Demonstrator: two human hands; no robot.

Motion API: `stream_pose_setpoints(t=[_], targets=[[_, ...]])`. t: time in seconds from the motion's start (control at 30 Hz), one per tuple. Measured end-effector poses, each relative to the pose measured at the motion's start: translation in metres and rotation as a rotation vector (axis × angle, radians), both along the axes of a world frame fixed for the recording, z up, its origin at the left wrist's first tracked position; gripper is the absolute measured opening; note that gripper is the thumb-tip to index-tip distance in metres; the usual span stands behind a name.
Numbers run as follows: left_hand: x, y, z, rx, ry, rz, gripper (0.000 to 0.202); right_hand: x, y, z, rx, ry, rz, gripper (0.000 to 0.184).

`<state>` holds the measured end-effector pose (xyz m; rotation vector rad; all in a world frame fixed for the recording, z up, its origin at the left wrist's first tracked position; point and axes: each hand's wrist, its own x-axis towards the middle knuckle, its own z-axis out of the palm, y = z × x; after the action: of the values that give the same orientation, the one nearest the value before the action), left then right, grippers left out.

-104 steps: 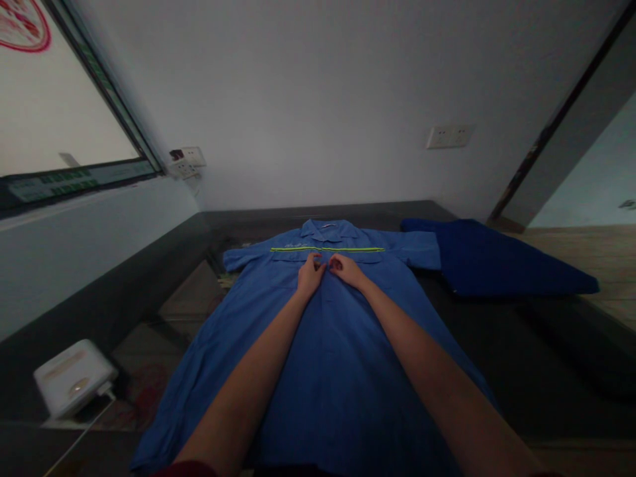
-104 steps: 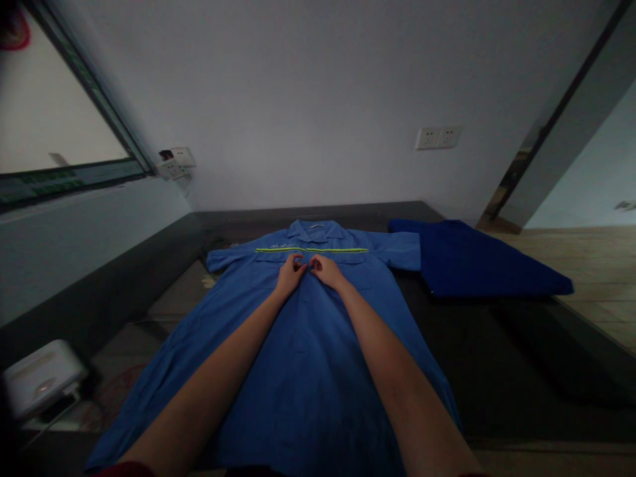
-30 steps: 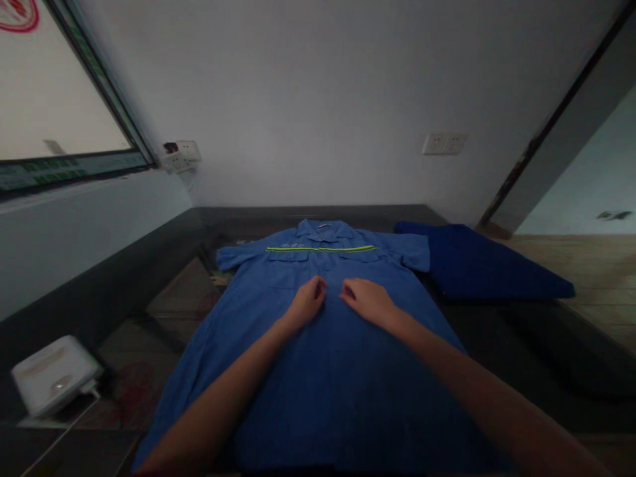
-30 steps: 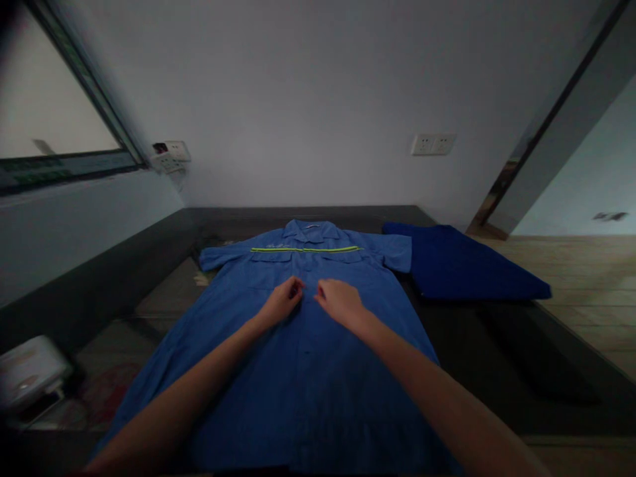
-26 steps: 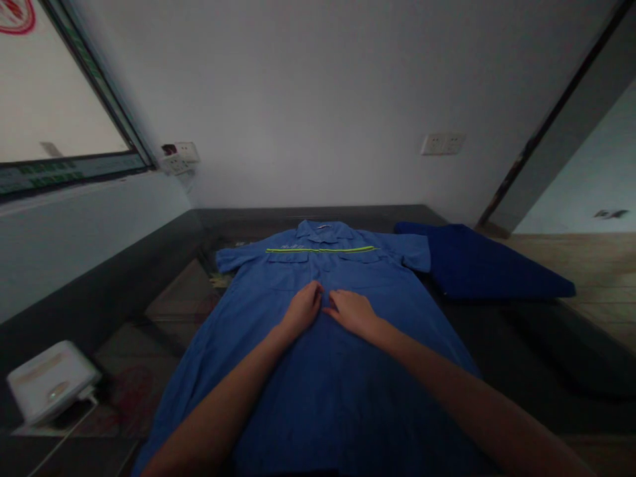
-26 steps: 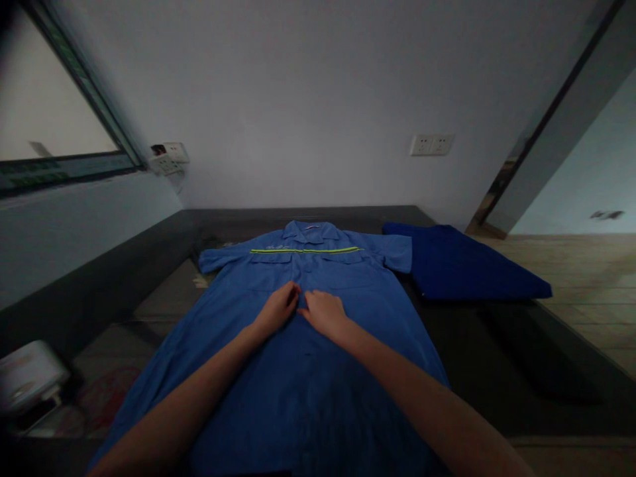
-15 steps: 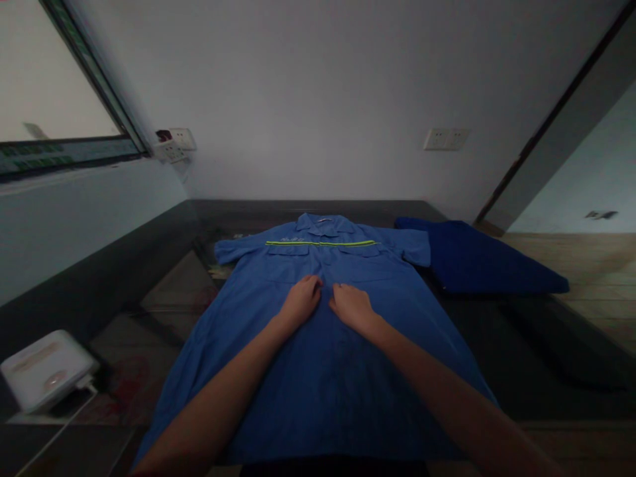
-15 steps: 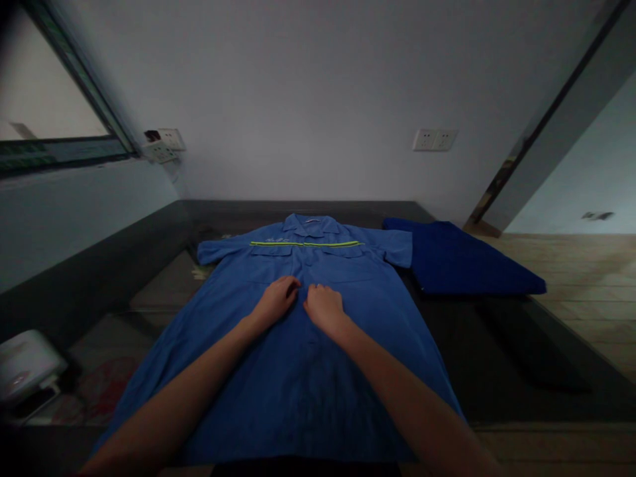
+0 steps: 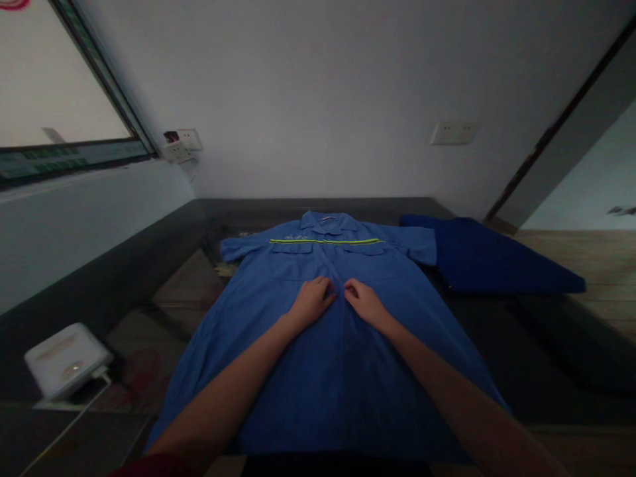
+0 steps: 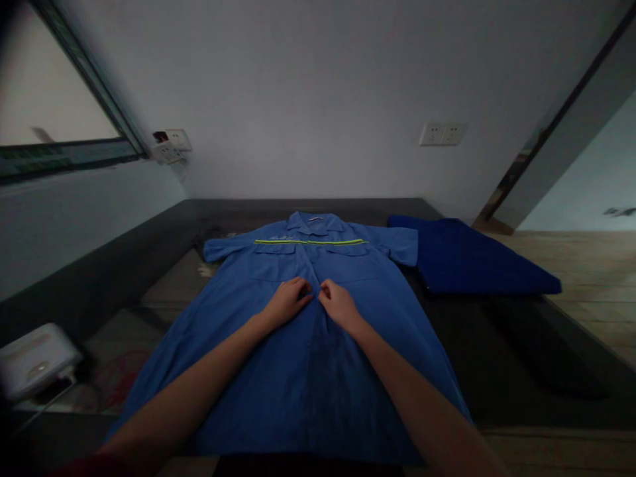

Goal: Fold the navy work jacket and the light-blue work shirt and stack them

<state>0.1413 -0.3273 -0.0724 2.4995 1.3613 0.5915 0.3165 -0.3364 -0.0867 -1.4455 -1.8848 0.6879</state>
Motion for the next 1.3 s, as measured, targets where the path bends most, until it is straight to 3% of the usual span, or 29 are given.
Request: stream_pose_setpoints(t=[0.3,0.7,1.3], targets=[[0.001,0.002,0.005,-0.014,0.048,-0.029,0.008,0.007,0.006,0.002,-0.102,0.253,0.026,0.013],[0.000,-0.005,0.016,0.108,0.006,0.017,0.009,0.002,0.001,0.009,-0.114,0.392,0.008,0.020],[-0.002,-0.003,0.016,0.059,0.087,0.010,0.011,-0.003,0.001,0.003,-0.054,0.296,0.008,0.020]])
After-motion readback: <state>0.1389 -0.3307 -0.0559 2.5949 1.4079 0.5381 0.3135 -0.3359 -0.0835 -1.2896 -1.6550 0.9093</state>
